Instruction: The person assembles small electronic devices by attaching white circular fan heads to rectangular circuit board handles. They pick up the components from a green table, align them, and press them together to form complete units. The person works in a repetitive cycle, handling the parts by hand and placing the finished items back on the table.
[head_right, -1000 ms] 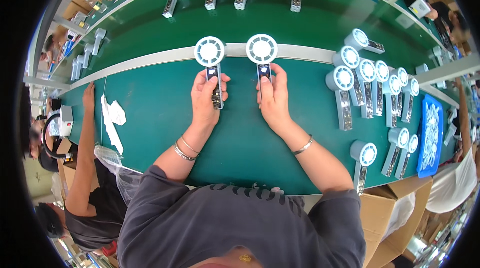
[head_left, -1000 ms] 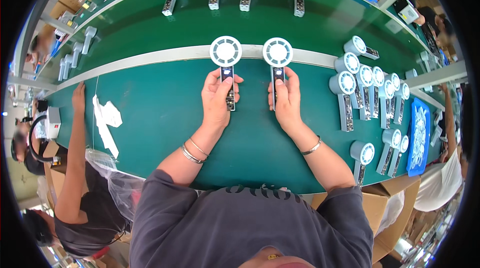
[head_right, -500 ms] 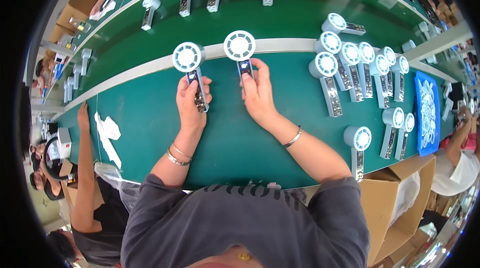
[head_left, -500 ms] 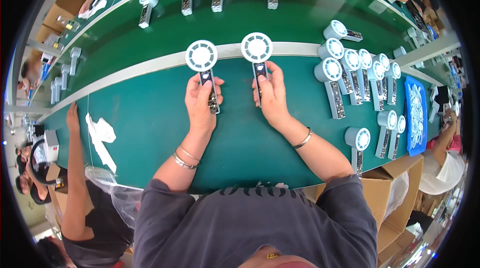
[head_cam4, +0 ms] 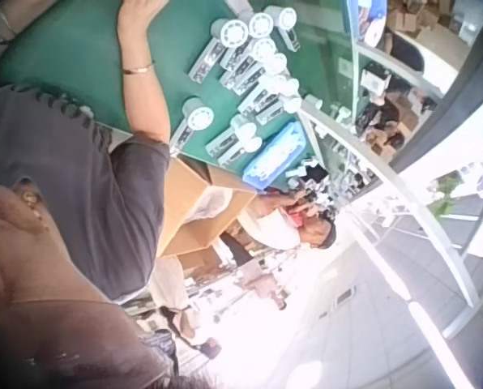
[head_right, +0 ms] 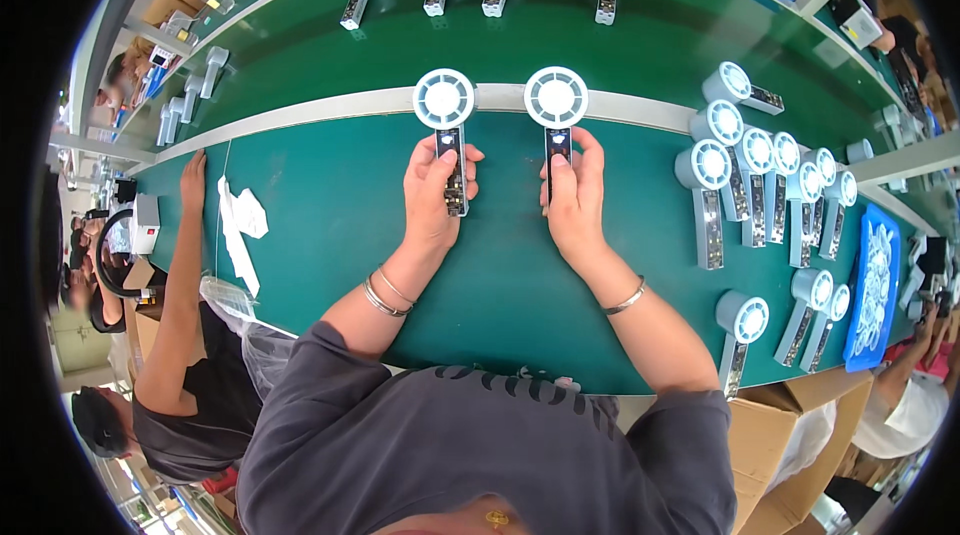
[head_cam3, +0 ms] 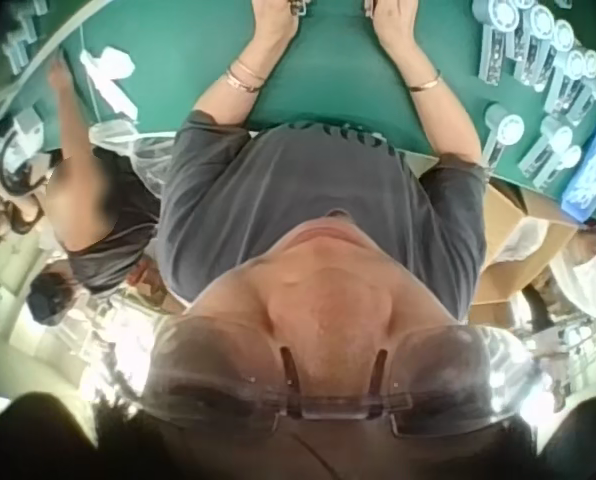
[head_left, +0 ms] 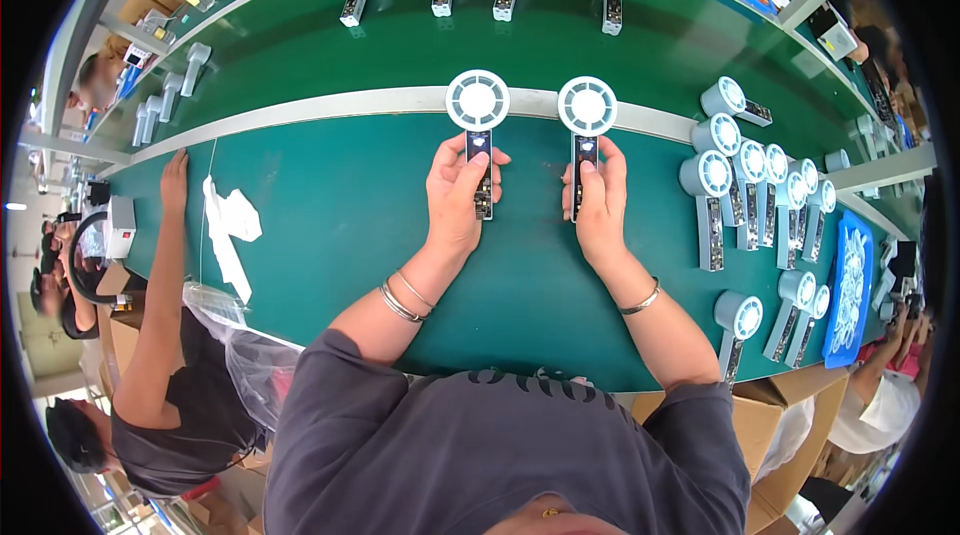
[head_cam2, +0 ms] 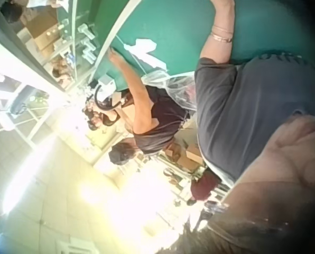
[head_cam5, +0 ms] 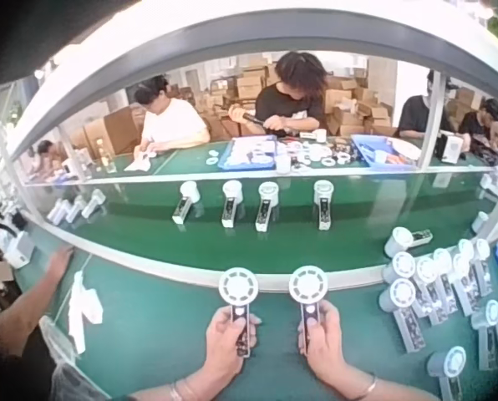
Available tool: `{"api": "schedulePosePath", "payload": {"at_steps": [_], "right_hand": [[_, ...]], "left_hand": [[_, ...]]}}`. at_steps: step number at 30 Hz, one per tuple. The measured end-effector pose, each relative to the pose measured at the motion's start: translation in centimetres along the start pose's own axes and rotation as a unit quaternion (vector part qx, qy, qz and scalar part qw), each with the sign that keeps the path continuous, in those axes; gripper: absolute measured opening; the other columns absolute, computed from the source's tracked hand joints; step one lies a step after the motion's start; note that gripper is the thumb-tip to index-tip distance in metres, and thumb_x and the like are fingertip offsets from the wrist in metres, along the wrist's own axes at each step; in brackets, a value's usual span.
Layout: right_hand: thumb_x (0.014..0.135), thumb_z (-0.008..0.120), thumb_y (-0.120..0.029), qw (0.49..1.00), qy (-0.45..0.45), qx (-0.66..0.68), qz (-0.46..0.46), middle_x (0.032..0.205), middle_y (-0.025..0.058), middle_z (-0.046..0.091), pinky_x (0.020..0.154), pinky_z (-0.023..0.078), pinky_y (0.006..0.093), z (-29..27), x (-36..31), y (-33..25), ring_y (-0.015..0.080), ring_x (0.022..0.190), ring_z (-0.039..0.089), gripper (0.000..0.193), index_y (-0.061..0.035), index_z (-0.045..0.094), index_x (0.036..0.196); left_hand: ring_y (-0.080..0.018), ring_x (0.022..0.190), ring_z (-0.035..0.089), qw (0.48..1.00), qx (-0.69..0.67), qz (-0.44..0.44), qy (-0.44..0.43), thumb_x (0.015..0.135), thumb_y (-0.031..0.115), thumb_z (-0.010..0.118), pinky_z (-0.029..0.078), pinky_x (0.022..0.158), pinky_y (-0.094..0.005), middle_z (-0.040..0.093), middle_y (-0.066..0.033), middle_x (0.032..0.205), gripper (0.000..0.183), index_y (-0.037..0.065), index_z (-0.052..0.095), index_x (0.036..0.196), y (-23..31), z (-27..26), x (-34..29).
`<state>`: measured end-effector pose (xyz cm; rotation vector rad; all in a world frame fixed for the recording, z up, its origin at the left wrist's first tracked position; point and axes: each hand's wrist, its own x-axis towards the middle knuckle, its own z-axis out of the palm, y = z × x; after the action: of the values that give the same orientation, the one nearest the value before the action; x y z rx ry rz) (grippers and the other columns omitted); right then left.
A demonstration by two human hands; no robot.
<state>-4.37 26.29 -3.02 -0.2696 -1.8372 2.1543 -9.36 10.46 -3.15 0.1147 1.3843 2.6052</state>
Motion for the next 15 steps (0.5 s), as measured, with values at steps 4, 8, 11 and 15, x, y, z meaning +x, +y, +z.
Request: {"api": "schedulePosePath", "payload": {"at_steps": [4, 8, 11, 15], "right_hand": [[0.092, 0.039, -0.016, 1.000, -0.005, 0.004, 0.000, 0.077, 0.0038, 0.049, 0.042, 0.036, 0.0190, 0.10, -0.06, -0.21, 0.0056, 0.052, 0.043, 0.035, -0.0012, 0.031, 0.123], [0.093, 0.039, -0.015, 1.000, -0.010, 0.006, -0.004, 0.077, 0.0037, 0.049, 0.042, 0.036, 0.0190, 0.09, -0.05, -0.20, 0.0052, 0.051, 0.043, 0.035, -0.0021, 0.030, 0.124], [0.093, 0.038, -0.016, 1.000, -0.011, -0.002, 0.002, 0.078, 0.0046, 0.049, 0.042, 0.036, 0.0197, 0.03, -0.05, -0.23, 0.0059, 0.052, 0.043, 0.035, -0.0022, 0.030, 0.125], [0.094, 0.037, -0.017, 1.000, -0.005, -0.013, -0.002, 0.079, 0.0062, 0.051, 0.040, 0.037, 0.0211, 0.14, -0.10, -0.22, 0.0075, 0.051, 0.045, 0.036, -0.0005, 0.030, 0.125]], "left_hand": [[-0.0077, 0.064, 0.052, 1.000, 0.001, 0.001, 0.003, 0.088, 0.011, 0.053, 0.044, 0.051, -0.0202, 0.060, -0.0127, 0.087, 0.024, 0.001, 0.046, 0.108, -0.16, -0.03, 0.03], [-0.0078, 0.064, 0.052, 1.000, 0.000, -0.001, 0.004, 0.088, 0.011, 0.053, 0.045, 0.051, -0.0204, 0.061, -0.0122, 0.087, 0.023, 0.002, 0.046, 0.107, -0.19, 0.07, 0.14], [-0.0078, 0.065, 0.052, 1.000, 0.001, -0.005, 0.004, 0.088, 0.012, 0.054, 0.045, 0.051, -0.0204, 0.061, -0.0118, 0.086, 0.023, 0.002, 0.046, 0.107, -0.18, 0.18, 0.10], [-0.0076, 0.065, 0.052, 1.000, 0.007, -0.006, 0.003, 0.087, 0.011, 0.054, 0.045, 0.051, -0.0202, 0.061, -0.0118, 0.086, 0.024, 0.002, 0.046, 0.108, -0.22, 0.10, 0.14]]}}
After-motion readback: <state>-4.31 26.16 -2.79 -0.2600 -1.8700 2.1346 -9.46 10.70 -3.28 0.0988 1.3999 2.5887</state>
